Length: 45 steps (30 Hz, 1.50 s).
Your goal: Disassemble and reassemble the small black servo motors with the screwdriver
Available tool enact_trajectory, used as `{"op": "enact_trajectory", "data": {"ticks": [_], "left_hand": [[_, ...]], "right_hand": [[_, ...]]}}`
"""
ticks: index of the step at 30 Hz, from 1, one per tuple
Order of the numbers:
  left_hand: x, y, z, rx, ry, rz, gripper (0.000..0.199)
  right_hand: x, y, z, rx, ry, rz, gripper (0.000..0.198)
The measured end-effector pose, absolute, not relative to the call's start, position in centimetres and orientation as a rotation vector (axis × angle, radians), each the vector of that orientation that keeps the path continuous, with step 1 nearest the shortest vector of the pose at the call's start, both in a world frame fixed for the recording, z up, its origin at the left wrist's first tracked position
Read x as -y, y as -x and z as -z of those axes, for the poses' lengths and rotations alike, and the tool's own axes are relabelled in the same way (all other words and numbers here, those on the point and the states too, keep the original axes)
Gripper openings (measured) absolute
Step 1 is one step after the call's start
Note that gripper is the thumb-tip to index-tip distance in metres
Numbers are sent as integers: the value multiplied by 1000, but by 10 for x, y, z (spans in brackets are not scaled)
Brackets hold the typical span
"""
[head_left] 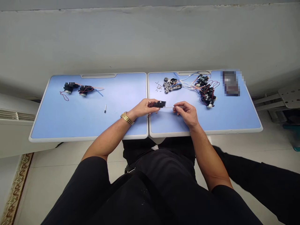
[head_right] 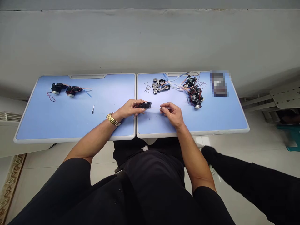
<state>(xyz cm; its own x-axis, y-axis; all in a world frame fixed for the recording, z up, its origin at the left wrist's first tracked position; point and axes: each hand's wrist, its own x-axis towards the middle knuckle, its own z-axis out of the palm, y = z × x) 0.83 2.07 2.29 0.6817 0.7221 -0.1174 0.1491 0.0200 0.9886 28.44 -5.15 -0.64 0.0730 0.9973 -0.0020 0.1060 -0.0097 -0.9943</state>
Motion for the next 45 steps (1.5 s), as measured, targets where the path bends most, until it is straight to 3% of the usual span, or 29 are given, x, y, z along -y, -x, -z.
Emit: {"op": "enact_trajectory", "data": {"ticks": [10,15,20,36,45], "left_hand": [[-30,-4,-10,-1007,-1468,-725,28],[-27,-10,1,-1081,-1666,-875,37],[-26,-10,5,-1081,-1883,-977,33],[-24,-11,8,-1070,-2033,-886,32],[-23,-11,4,-1044,-2102,-835,31]], "right_hand": [[53,-288,6,1180,1326,-1099,38],[55,-288,2,1155,1271,-1089,35],[62,-284,-17,1184,1238,-993,35],[79,-268,-59,1464,1256,-662,14],[68,-261,-68,1529,1310,-643,16]]}}
